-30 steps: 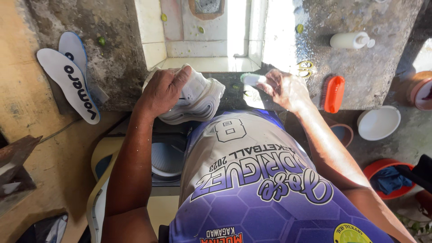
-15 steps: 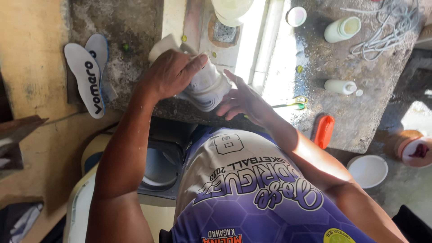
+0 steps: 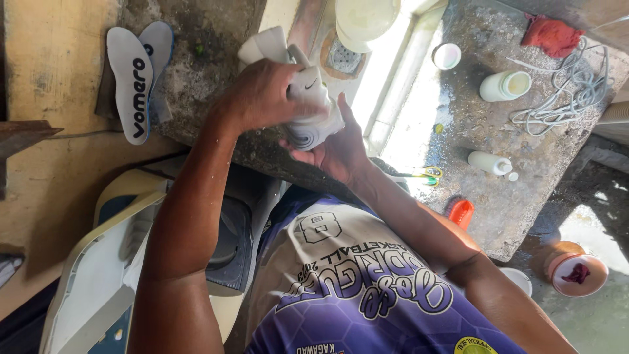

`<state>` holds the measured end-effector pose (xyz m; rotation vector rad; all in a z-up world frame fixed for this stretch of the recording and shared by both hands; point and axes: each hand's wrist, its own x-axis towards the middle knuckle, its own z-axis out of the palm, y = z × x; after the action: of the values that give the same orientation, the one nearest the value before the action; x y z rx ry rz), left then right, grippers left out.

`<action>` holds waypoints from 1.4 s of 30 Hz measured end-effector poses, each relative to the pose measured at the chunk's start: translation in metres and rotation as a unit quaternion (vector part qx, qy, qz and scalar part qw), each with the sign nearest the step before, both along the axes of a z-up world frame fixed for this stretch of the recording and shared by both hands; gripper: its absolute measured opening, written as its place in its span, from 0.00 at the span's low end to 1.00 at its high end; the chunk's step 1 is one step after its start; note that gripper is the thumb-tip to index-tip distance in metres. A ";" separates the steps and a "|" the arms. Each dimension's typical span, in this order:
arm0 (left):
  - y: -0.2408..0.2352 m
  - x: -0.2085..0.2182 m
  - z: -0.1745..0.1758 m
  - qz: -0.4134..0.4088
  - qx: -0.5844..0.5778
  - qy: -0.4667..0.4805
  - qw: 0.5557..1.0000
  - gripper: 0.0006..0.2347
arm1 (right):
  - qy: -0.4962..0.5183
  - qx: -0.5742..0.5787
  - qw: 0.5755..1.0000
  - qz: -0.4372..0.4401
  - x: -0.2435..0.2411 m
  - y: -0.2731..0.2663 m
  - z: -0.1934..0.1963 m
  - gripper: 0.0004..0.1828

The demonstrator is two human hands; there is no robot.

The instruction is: The person scrubs a white sneaker with a green brush and a purple liquid cleaner at a concrete sink. They repeatedly apply the cleaner, scrub the upper and sole, and rinse the shoe under running water.

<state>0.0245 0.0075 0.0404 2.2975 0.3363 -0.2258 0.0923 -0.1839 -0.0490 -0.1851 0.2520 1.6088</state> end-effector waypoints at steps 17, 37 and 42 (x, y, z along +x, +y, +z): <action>0.022 -0.029 -0.034 -0.047 -0.150 -0.068 0.985 0.24 | -0.047 -0.142 0.988 -0.033 -0.021 -0.002 -0.002 0.40; -0.001 -0.051 -0.044 -0.085 -0.114 -0.151 0.978 0.27 | -0.003 -0.117 0.991 -0.067 -0.041 -0.029 -0.010 0.39; -0.019 -0.033 -0.036 0.043 -0.129 0.004 0.991 0.23 | -0.110 -0.161 0.980 0.031 -0.010 -0.045 -0.030 0.45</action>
<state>-0.0089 -0.0120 0.0046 2.0235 0.3871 -0.2213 0.0820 -0.2285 -0.0790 -0.6216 0.3355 1.5872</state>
